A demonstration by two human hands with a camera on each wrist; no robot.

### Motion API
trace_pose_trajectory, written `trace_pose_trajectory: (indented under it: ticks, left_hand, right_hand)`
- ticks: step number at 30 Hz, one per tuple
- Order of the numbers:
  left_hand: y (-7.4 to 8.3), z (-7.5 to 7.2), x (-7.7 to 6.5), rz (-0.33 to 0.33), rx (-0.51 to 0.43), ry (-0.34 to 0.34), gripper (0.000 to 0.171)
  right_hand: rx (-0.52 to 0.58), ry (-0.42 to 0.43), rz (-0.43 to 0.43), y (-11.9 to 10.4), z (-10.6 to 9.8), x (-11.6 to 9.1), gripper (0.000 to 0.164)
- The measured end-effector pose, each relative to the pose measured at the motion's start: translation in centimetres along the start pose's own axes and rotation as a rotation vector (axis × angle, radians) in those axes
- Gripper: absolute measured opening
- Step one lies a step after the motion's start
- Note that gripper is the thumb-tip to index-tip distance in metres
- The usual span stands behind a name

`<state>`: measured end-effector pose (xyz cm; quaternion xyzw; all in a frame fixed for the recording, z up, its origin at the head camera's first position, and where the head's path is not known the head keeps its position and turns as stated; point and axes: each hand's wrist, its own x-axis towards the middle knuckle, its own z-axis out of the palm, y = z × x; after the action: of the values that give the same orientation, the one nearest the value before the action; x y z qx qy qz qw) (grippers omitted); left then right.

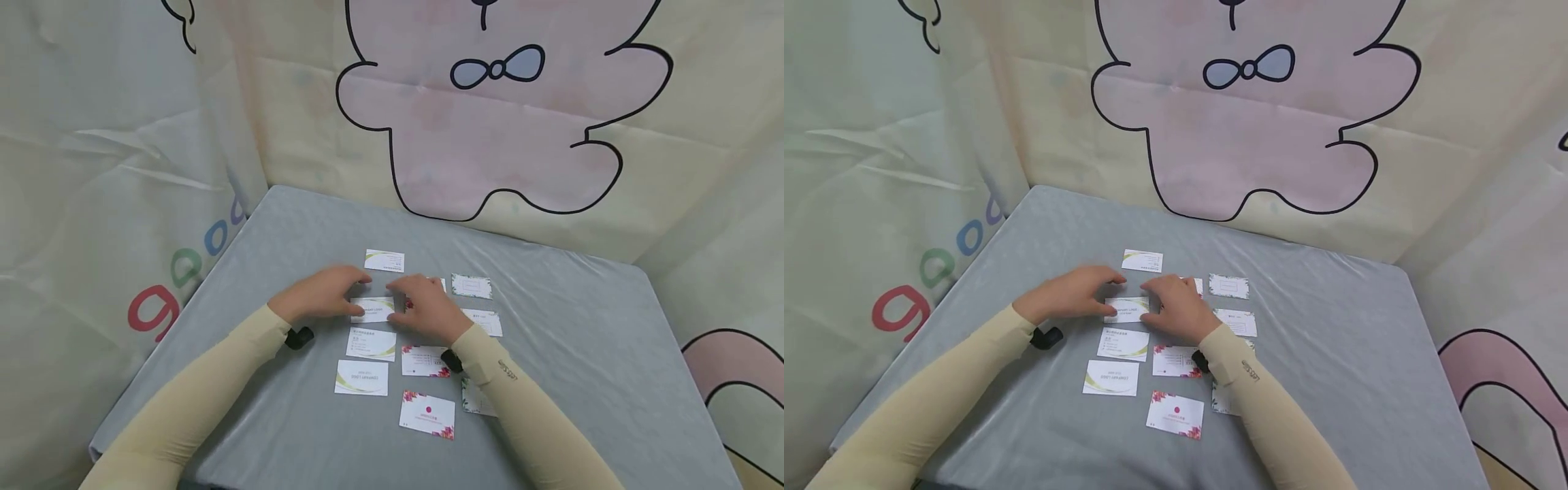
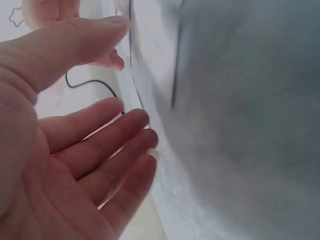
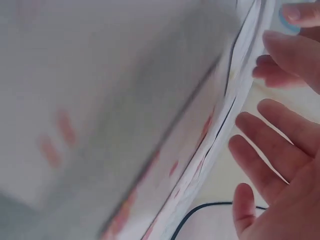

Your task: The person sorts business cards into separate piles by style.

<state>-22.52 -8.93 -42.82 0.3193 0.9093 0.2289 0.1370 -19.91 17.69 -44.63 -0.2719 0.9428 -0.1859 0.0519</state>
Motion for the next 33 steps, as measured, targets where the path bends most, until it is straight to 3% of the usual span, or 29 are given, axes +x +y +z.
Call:
trace_pose_trajectory:
  ticks: [3, 6, 19, 33]
  left_hand:
    - [0.4, 0.6, -1.6, -0.010, 0.015, 0.002, 0.063]
    - [0.6, 1.1, -2.3, -0.022, 0.044, 0.024, 0.060]
    - [1.3, 2.4, -2.2, -0.025, 0.157, 0.109, 0.047]
    - [0.8, 1.4, -1.5, 0.024, 0.118, 0.088, 0.054]
  right_hand:
    - [-0.028, -0.014, -0.009, -0.7, 0.6, -0.8, 0.063]
    - [-0.056, -0.020, -0.013, -1.1, 1.0, -1.1, 0.060]
    - [-0.049, -0.010, 0.007, -1.5, 1.2, -1.1, 0.051]
    - [-0.028, -0.001, 0.014, -1.4, 0.8, -1.2, 0.054]
